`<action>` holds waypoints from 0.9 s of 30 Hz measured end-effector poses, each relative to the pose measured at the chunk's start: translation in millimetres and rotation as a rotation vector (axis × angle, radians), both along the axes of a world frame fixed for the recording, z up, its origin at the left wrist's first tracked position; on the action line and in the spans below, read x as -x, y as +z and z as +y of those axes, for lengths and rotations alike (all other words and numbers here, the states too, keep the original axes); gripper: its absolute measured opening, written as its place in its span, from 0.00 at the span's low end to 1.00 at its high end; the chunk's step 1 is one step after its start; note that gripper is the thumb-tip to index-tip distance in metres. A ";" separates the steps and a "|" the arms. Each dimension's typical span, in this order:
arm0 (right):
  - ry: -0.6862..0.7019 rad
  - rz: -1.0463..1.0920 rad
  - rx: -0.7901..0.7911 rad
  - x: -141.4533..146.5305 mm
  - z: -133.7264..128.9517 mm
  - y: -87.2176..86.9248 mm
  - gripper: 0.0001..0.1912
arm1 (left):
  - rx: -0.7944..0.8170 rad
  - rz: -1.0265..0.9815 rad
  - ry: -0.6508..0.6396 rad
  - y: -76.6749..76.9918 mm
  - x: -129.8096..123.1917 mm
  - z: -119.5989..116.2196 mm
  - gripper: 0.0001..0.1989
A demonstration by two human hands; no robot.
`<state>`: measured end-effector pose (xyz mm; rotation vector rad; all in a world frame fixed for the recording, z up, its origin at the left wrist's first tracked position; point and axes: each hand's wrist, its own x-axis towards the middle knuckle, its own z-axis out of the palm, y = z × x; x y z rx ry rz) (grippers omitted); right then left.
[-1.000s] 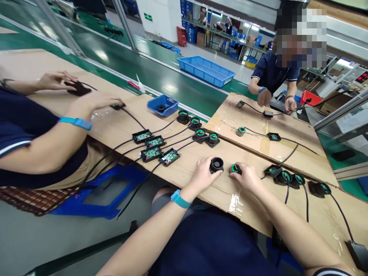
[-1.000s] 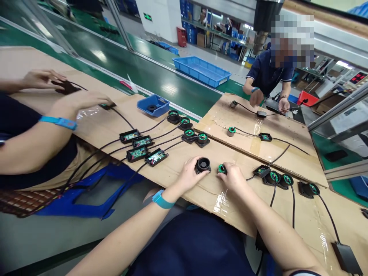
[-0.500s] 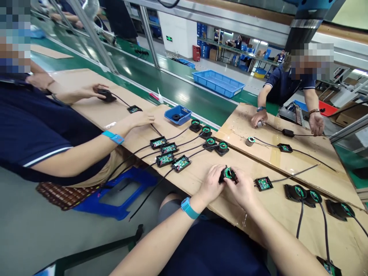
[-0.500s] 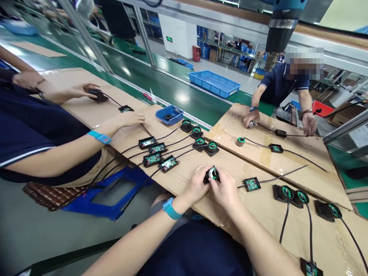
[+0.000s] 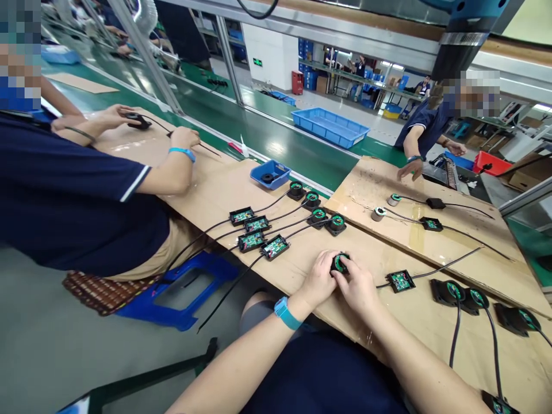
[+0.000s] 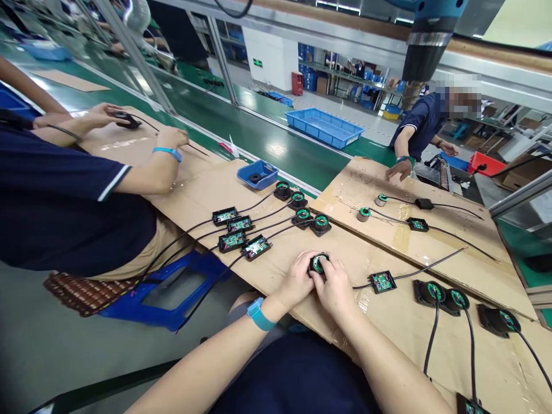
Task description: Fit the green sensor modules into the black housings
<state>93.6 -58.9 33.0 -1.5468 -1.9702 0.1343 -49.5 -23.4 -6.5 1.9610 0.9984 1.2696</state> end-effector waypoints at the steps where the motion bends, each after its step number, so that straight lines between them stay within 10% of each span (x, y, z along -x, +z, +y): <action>1: 0.012 0.011 0.018 -2.1 4.3 0.9 0.17 | 0.026 0.018 0.011 -0.8 -0.3 0.3 0.24; 7: -0.137 -0.027 -0.069 -13.8 20.0 19.2 0.15 | -0.007 -0.113 0.104 -1.7 8.1 -0.7 0.51; 19: -0.112 -0.157 0.290 -15.2 10.3 54.0 0.07 | 0.001 -0.303 0.188 -17.0 17.3 5.9 0.35; 22: -0.142 0.131 -0.027 -52.8 -15.9 104.3 0.10 | 0.067 -0.310 0.189 -18.0 18.8 9.0 0.32; 27: -0.464 0.274 -0.672 -164.4 -116.0 238.7 0.14 | 0.161 -0.299 0.217 -16.1 18.0 11.9 0.29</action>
